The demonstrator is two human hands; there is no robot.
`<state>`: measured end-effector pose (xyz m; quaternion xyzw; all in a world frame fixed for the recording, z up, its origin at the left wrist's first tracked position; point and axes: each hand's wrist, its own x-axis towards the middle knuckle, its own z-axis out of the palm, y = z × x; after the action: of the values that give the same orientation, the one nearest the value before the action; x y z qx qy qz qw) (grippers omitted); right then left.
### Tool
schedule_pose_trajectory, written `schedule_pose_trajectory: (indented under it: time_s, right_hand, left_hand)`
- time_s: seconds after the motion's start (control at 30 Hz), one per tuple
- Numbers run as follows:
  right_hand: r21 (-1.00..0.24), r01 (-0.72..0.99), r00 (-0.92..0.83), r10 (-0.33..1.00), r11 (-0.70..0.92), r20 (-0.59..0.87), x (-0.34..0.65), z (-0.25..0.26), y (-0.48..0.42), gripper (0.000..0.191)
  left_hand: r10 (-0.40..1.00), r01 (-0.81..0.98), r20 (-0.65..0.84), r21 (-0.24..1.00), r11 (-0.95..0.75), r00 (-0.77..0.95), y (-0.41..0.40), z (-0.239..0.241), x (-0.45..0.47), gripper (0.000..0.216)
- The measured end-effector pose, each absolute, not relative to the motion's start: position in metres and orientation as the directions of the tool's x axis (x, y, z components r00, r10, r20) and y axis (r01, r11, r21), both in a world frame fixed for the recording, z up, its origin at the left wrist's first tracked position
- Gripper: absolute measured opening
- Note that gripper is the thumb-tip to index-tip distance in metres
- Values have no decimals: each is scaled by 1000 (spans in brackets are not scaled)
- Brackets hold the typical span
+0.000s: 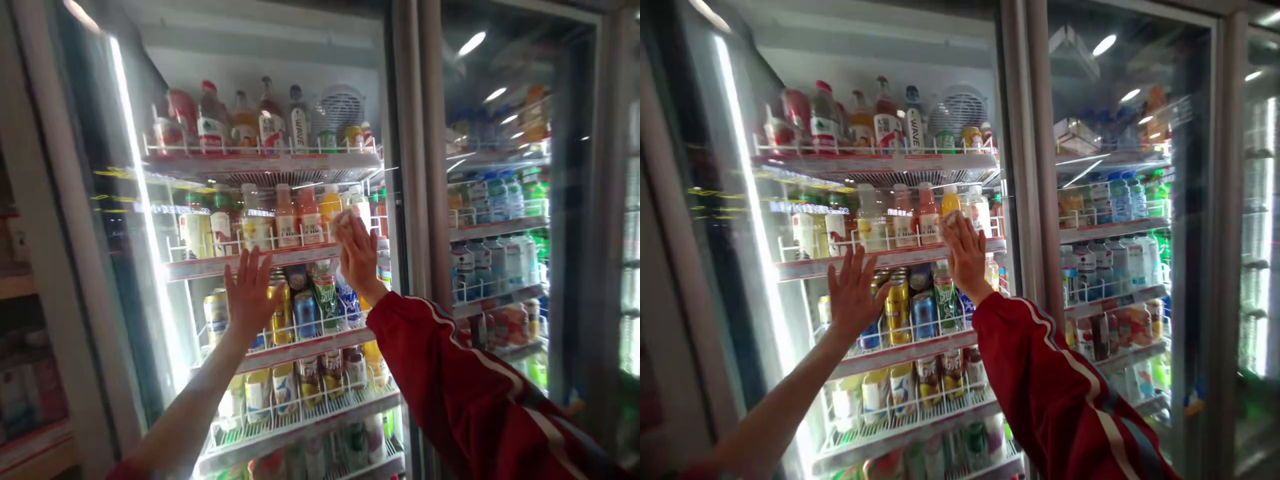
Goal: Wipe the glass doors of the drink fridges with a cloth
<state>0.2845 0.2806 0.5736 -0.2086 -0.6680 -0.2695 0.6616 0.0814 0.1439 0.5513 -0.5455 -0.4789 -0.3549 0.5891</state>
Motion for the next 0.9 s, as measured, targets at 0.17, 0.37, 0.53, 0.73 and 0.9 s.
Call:
schedule_pose_trajectory:
  time_s: [0.17, 0.37, 0.53, 0.73, 0.9]
  right_hand:
    - [281, 554, -239, -174, 784, 955, 250, 562, 253, 48]
    - [282, 551, -248, -168, 786, 954, 250, 569, 250, 47]
    - [104, 586, -121, -40, 804, 992, 252, 587, 255, 49]
    - [229, 456, -309, -88, 860, 947, 225, 571, 232, 65]
    - [328, 162, -333, -262, 930, 906, 237, 565, 231, 78]
  left_hand:
    - [97, 930, 945, -325, 174, 312, 144, 548, 75, 64]
    - [105, 928, 943, -331, 172, 317, 145, 547, 77, 62]
    - [89, 939, 948, -315, 137, 305, 144, 545, 76, 61]
    - [37, 956, 955, -293, -14, 294, 135, 550, 91, 52]
    - [135, 941, 940, -289, -175, 314, 135, 562, 109, 50]
